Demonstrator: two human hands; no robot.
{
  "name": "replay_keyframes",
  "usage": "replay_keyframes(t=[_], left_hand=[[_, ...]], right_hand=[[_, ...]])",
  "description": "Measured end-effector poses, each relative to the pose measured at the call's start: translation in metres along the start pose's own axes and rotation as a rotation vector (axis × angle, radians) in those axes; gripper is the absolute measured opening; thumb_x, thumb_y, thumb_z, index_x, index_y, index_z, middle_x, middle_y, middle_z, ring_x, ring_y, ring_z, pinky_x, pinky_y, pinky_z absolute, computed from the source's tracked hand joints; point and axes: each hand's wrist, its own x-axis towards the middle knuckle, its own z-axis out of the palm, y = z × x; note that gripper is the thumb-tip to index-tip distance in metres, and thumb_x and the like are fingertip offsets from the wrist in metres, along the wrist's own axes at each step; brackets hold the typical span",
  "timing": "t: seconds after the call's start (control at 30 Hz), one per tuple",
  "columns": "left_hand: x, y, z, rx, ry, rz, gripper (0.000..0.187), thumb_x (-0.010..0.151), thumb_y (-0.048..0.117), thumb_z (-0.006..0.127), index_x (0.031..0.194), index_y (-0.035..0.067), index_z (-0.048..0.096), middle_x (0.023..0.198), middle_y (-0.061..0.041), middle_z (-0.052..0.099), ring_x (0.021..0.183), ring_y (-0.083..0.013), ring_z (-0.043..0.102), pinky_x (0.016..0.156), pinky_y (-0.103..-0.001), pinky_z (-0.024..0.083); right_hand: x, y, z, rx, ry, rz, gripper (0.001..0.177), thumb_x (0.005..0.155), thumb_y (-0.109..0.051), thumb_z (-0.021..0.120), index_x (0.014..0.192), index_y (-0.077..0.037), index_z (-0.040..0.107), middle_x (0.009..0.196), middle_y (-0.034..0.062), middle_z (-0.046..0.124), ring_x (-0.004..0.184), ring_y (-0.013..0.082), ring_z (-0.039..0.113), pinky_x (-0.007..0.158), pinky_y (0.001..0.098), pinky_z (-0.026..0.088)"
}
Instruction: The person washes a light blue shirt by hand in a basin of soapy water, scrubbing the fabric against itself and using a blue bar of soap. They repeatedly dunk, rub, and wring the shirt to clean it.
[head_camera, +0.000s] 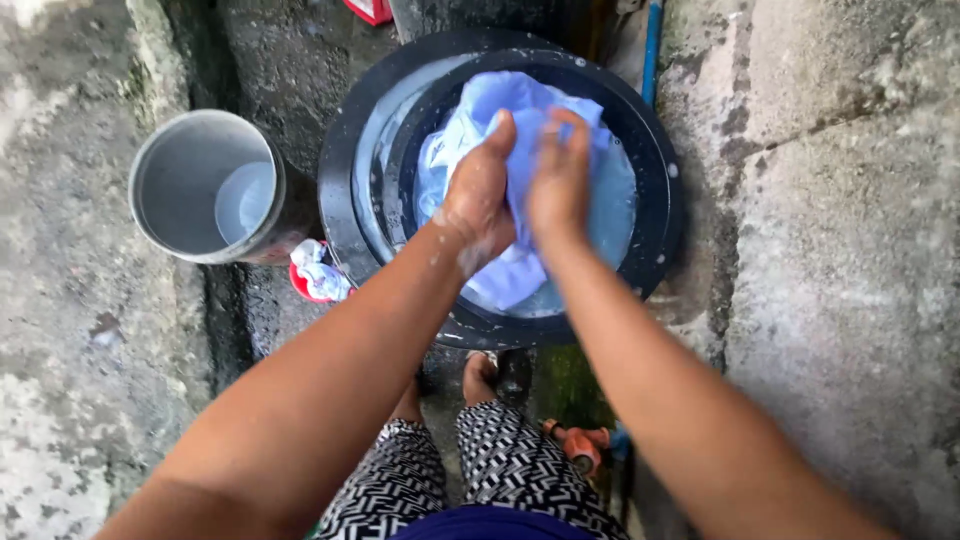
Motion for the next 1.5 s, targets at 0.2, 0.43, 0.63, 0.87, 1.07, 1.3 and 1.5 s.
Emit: replay_keyframes(t=[0.2, 0.43, 0.63, 0.87, 1.07, 1.3, 1.5], left_hand=[[-0.037, 0.008, 0.018, 0.035, 0.061, 0.174, 0.062, 0.102, 0.057, 0.044, 0.128, 0.004, 0.063, 0.114, -0.015, 0.072, 0.101, -0.0286, 0.070, 0.093, -0.045, 0.057], [-0.037, 0.016, 0.016, 0.209, -0.131, 0.337, 0.062, 0.106, 0.055, 0.050, 0.130, -0.001, 0.061, 0.123, -0.016, 0.069, 0.110, -0.0266, 0.068, 0.103, -0.041, 0.056], [-0.046, 0.021, 0.022, -0.020, 0.414, 0.283, 0.051, 0.096, 0.047, 0.054, 0.122, 0.004, 0.063, 0.115, -0.017, 0.073, 0.109, -0.0327, 0.072, 0.091, -0.049, 0.061], [0.031, -0.007, -0.039, 0.658, 0.337, 0.256, 0.067, 0.103, 0.068, 0.031, 0.100, 0.011, 0.066, 0.084, -0.008, 0.067, 0.075, -0.0245, 0.064, 0.067, -0.040, 0.052], [0.010, -0.021, -0.038, 0.481, 0.321, 0.213, 0.055, 0.098, 0.058, 0.037, 0.102, 0.012, 0.066, 0.087, -0.008, 0.069, 0.074, -0.0251, 0.067, 0.063, -0.045, 0.055], [-0.017, -0.011, 0.009, 0.082, 0.303, 0.043, 0.038, 0.090, 0.042, 0.052, 0.114, 0.015, 0.063, 0.103, -0.010, 0.071, 0.082, -0.0283, 0.072, 0.064, -0.057, 0.058], [-0.034, -0.002, -0.028, 0.863, 0.377, 0.378, 0.076, 0.070, 0.041, 0.089, 0.122, -0.002, 0.055, 0.113, -0.015, 0.073, 0.099, -0.0255, 0.074, 0.087, -0.041, 0.064]], right_hand=[[0.023, -0.016, -0.040, -0.067, 0.028, -0.053, 0.034, 0.108, -0.043, 0.055, 0.116, -0.010, 0.064, 0.107, 0.0024, 0.067, 0.097, 0.0120, 0.061, 0.089, 0.0278, 0.050], [-0.005, -0.016, -0.064, 0.109, -0.573, -0.034, 0.046, 0.094, -0.029, 0.075, 0.131, -0.005, 0.062, 0.116, 0.0006, 0.068, 0.109, 0.0155, 0.061, 0.098, 0.0334, 0.049], [-0.015, -0.089, -0.050, 0.778, -0.603, 0.144, 0.054, 0.086, -0.035, 0.082, 0.128, -0.007, 0.062, 0.120, 0.0049, 0.072, 0.110, 0.0174, 0.072, 0.101, 0.0334, 0.057], [-0.034, -0.081, 0.011, -0.218, -0.059, -0.619, 0.030, 0.088, -0.027, 0.081, 0.079, -0.002, 0.067, 0.071, 0.0176, 0.068, 0.066, 0.0257, 0.066, 0.065, 0.0416, 0.049], [-0.027, -0.068, 0.008, -0.240, 0.066, -0.536, 0.042, 0.098, -0.030, 0.072, 0.070, 0.000, 0.065, 0.064, 0.0194, 0.065, 0.055, 0.0320, 0.061, 0.059, 0.0439, 0.045], [0.036, -0.009, -0.022, -0.415, 0.179, -0.679, 0.030, 0.092, -0.022, 0.072, 0.074, 0.001, 0.067, 0.068, 0.0185, 0.066, 0.058, 0.0322, 0.061, 0.058, 0.0434, 0.047], [0.034, -0.047, -0.054, 0.533, -0.425, 0.446, 0.039, 0.102, -0.035, 0.050, 0.104, -0.002, 0.069, 0.103, 0.0102, 0.069, 0.092, 0.0220, 0.067, 0.083, 0.0331, 0.055]])
